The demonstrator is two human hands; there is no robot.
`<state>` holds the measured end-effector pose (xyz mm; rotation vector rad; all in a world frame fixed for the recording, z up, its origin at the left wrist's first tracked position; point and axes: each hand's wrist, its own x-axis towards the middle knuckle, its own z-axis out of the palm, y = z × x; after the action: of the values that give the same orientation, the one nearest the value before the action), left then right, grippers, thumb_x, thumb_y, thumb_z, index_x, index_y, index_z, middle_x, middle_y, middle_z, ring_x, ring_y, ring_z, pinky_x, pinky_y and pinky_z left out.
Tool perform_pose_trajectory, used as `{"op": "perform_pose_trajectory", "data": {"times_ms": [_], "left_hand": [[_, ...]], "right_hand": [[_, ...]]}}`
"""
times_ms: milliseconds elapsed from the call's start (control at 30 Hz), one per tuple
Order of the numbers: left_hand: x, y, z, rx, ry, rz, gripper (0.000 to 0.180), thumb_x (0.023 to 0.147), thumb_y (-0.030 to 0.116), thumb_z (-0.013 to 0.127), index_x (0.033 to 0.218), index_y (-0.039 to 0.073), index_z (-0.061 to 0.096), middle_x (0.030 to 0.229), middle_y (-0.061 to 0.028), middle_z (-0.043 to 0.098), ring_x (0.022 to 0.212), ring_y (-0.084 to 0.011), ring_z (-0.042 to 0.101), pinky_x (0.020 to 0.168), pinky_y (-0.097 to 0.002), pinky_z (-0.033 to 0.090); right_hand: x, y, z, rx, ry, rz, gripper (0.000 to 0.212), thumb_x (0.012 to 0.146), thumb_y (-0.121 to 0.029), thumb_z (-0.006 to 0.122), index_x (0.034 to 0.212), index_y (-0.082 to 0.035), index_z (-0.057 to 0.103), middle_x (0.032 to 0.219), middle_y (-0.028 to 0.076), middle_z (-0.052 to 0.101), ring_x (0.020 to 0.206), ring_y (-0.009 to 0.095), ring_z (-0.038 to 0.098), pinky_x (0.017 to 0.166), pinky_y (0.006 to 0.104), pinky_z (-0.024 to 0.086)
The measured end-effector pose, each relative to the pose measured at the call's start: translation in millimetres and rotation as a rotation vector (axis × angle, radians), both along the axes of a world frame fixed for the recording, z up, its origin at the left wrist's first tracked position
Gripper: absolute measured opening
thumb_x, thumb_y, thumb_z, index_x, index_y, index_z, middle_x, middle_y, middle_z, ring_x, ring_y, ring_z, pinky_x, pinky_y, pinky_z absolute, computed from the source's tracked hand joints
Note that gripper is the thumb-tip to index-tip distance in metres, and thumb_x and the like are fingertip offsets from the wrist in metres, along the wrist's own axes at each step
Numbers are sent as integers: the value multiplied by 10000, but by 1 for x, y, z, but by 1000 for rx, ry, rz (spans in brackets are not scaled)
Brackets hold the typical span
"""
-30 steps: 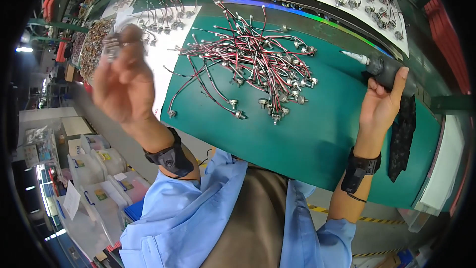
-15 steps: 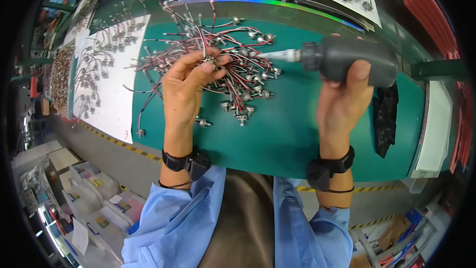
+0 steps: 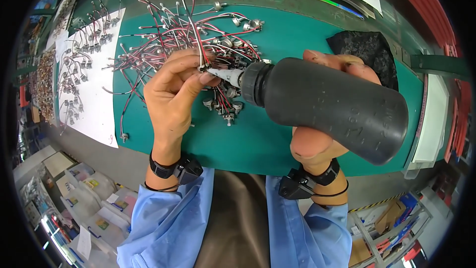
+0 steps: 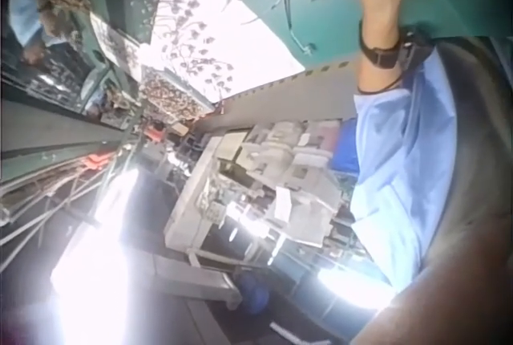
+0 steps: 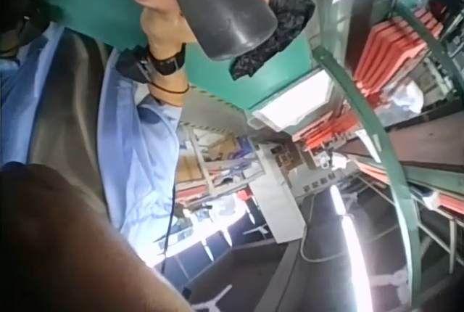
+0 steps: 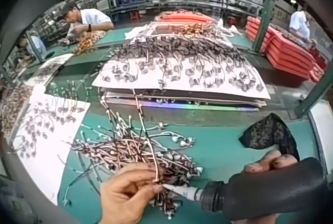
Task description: The person picks up a wire assembly from a pile, applies a substance to the connector using a squeeze bottle, and places the component onto a white sheet, repeating the process for several assemblies.
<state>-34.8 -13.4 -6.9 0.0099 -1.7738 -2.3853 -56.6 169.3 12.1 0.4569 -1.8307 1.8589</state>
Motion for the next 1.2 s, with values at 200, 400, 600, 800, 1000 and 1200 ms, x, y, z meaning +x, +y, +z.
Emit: {"op": "perform_pose_trajectory", "data": {"times_ms": [200, 400, 600, 800, 1000, 1200], "left_hand": [[0, 0, 0, -3, 38, -16, 216, 705, -154, 489, 912, -100, 524, 1010, -142, 474, 867, -184, 547, 760, -263, 486], [0, -1, 0, -4, 30, -2, 211, 700, -153, 495, 901, -99, 529, 1004, -138, 475, 859, -180, 548, 748, -260, 489], [0, -1, -1, -52, 64, -9, 215, 694, -160, 485, 895, -98, 532, 993, -136, 476, 847, -182, 548, 743, -264, 496], [-1, 0, 0, -50, 74, -11, 221, 690, -165, 476, 895, -102, 528, 982, -136, 476, 844, -185, 549, 749, -271, 500], [-1, -1, 0, -105, 117, -22, 221, 692, -163, 470, 898, -106, 525, 978, -139, 476, 846, -188, 549, 746, -272, 504], [-2, -1, 1, -104, 137, -28, 212, 698, -158, 465, 894, -107, 527, 977, -144, 475, 842, -187, 549, 739, -272, 507]], "right_hand": [[-6, 6, -7, -36, 188, 235, 800, 652, -606, 536, 1186, -44, 338, 1055, 122, 507, 1050, 205, 416, 883, 332, 368], [-7, 6, -7, 42, 198, 123, 799, 647, -620, 525, 1183, -54, 344, 1043, 103, 522, 1046, 200, 407, 882, 326, 362], [-8, 6, -6, 51, 193, 132, 802, 645, -626, 521, 1181, -56, 346, 1030, 93, 535, 1040, 202, 412, 878, 324, 358], [-8, 8, -7, 59, 202, 161, 807, 646, -627, 519, 1187, -56, 338, 1029, 103, 535, 1045, 199, 406, 880, 320, 357], [-8, 7, -9, 19, 210, 211, 814, 650, -628, 513, 1199, -58, 323, 1035, 118, 531, 1054, 198, 397, 875, 310, 363], [-10, 9, -8, 33, 243, 271, 807, 653, -603, 538, 1204, -57, 315, 1066, 120, 500, 1058, 202, 405, 873, 313, 375]]}}
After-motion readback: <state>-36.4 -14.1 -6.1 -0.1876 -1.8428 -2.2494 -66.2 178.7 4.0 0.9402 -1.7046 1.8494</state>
